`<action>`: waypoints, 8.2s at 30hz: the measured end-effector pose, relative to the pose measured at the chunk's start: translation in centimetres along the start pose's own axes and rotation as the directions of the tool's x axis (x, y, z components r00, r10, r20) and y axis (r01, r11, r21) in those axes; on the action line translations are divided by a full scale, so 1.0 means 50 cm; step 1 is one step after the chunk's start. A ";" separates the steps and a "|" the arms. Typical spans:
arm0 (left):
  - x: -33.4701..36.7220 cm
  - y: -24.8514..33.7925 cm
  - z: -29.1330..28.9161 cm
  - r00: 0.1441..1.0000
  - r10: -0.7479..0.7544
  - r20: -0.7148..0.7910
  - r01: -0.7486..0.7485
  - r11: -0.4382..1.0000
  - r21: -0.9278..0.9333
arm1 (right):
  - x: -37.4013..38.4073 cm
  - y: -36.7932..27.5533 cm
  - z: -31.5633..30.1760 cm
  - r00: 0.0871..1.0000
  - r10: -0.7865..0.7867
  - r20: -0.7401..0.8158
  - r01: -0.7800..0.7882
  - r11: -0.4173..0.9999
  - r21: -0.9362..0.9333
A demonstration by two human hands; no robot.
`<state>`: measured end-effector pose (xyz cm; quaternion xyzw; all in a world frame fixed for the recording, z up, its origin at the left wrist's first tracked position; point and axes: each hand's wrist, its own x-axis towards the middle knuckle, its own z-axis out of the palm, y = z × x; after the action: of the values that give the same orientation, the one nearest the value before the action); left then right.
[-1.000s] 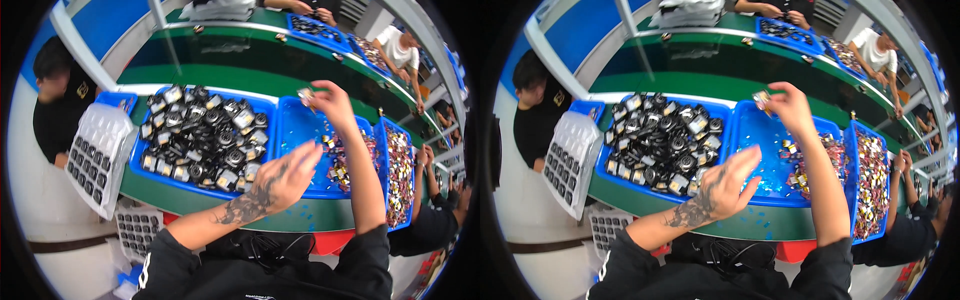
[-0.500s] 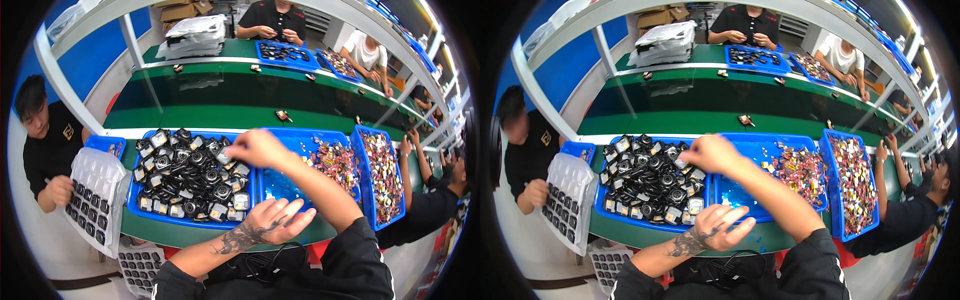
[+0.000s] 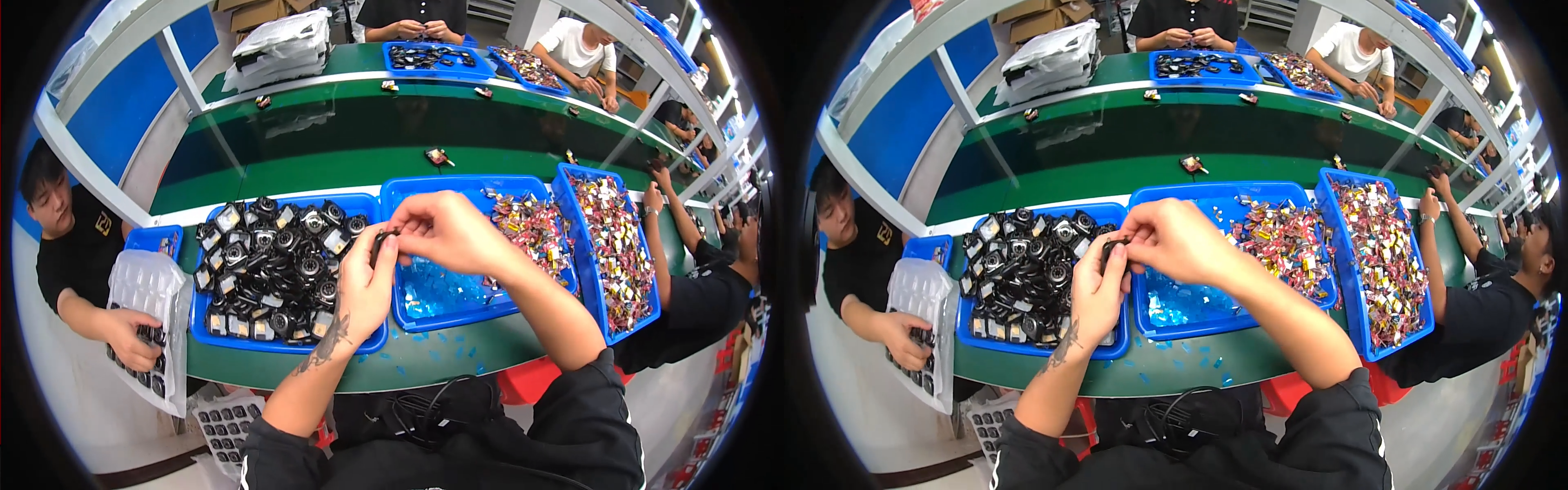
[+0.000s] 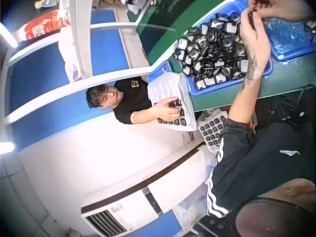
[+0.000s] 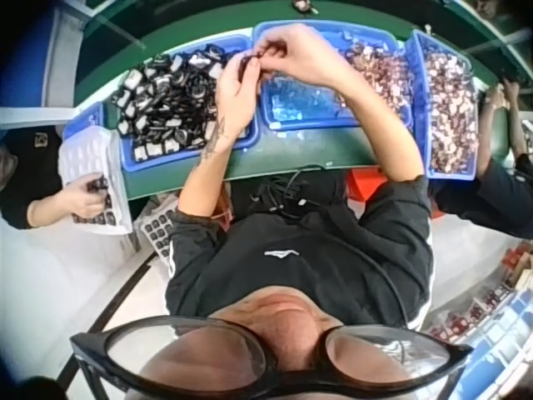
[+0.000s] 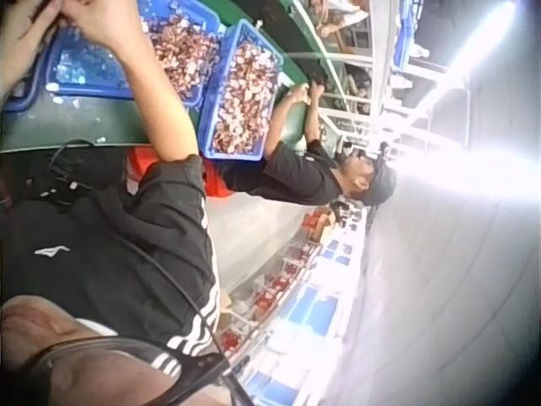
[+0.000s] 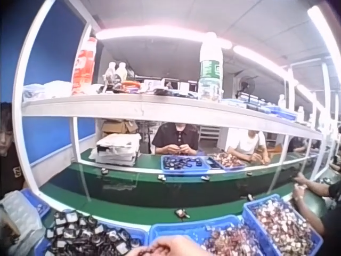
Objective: The person is assembling small electronic device frames or watch cases by inserting minute components into larger housings.
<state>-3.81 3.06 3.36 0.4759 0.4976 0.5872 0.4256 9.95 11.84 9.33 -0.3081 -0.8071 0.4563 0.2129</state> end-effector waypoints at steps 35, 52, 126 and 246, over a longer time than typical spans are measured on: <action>-0.025 -0.035 0.030 0.992 -0.067 0.107 0.072 0.996 -0.044 | -0.157 0.094 0.025 0.941 0.018 -0.338 0.025 0.992 0.123; -0.018 0.009 0.004 0.935 0.317 0.157 -0.345 0.916 0.206 | -0.172 0.026 0.020 0.913 -0.171 -0.370 0.143 0.985 -0.100; -0.038 -0.017 0.038 0.956 -0.045 0.290 0.117 0.965 -0.234 | -0.190 0.037 0.061 0.912 -0.040 -0.407 0.038 0.999 -0.014; -0.054 -0.028 0.043 0.895 -0.203 0.397 0.277 0.950 -0.140 | -0.239 0.034 0.044 0.927 0.173 -0.332 -0.088 0.963 0.256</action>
<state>-1.15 1.01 1.72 0.4710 0.4021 0.4727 0.6269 17.69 2.92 6.02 -0.4104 -0.6734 0.5003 0.3576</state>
